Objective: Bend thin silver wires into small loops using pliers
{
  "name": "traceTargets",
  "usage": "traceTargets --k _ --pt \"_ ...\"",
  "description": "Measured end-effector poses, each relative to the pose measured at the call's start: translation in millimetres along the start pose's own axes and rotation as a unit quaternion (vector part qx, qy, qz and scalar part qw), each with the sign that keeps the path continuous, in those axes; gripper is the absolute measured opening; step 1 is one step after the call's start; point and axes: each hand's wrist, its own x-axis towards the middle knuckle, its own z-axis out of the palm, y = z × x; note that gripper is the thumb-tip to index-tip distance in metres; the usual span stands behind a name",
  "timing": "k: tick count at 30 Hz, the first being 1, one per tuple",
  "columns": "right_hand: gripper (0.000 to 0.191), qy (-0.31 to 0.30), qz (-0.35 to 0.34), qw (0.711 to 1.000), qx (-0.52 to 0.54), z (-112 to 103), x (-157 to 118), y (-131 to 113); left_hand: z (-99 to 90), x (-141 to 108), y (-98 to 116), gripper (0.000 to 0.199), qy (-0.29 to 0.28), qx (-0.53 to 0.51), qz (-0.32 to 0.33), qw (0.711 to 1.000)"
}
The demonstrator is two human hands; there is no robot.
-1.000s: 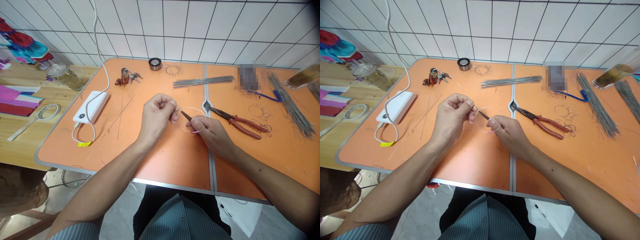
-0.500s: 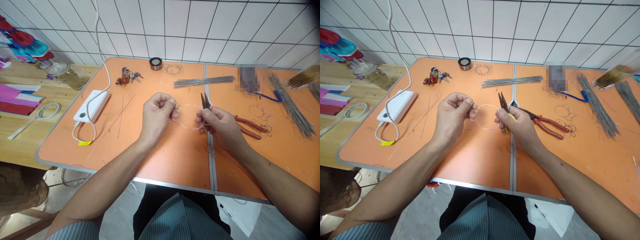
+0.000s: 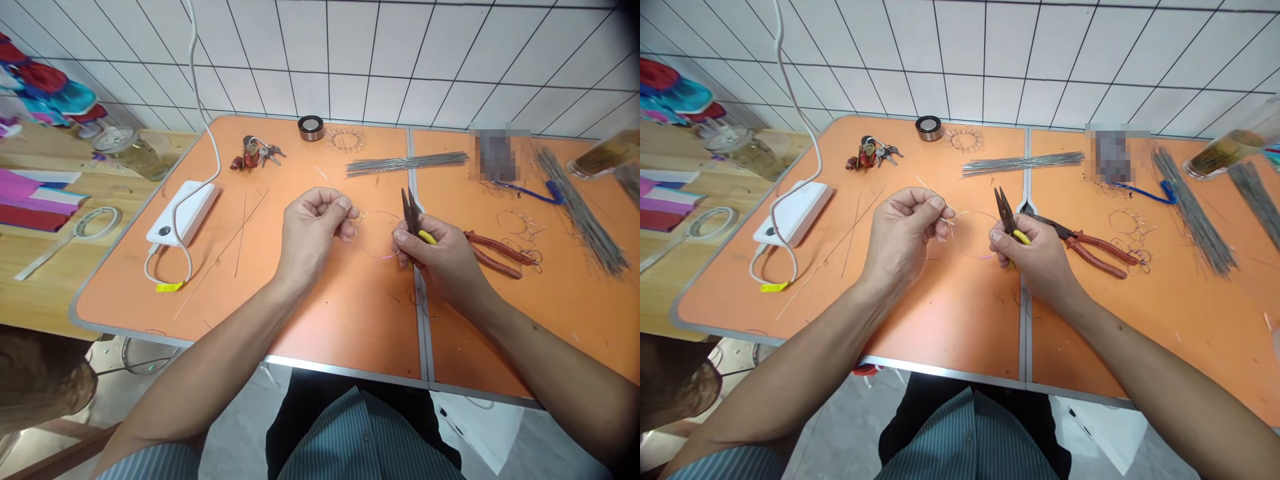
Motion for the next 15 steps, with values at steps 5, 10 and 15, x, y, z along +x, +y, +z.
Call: traceTargets --k 5,10,15 --pt "0.028 -0.017 0.003 0.999 -0.038 -3.3 0.9 0.1 -1.2 -0.5 -1.6 0.02 -0.012 0.009 0.018 1.0" --pt "0.029 -0.03 0.005 0.999 -0.028 -2.4 -0.1 -4.1 -1.7 -2.0 -0.5 0.022 -0.008 0.039 0.042 0.998" --pt "0.029 -0.032 -0.007 0.999 -0.018 -1.3 0.0 -3.0 -1.4 -1.1 -0.7 0.021 0.014 0.04 0.036 0.998"
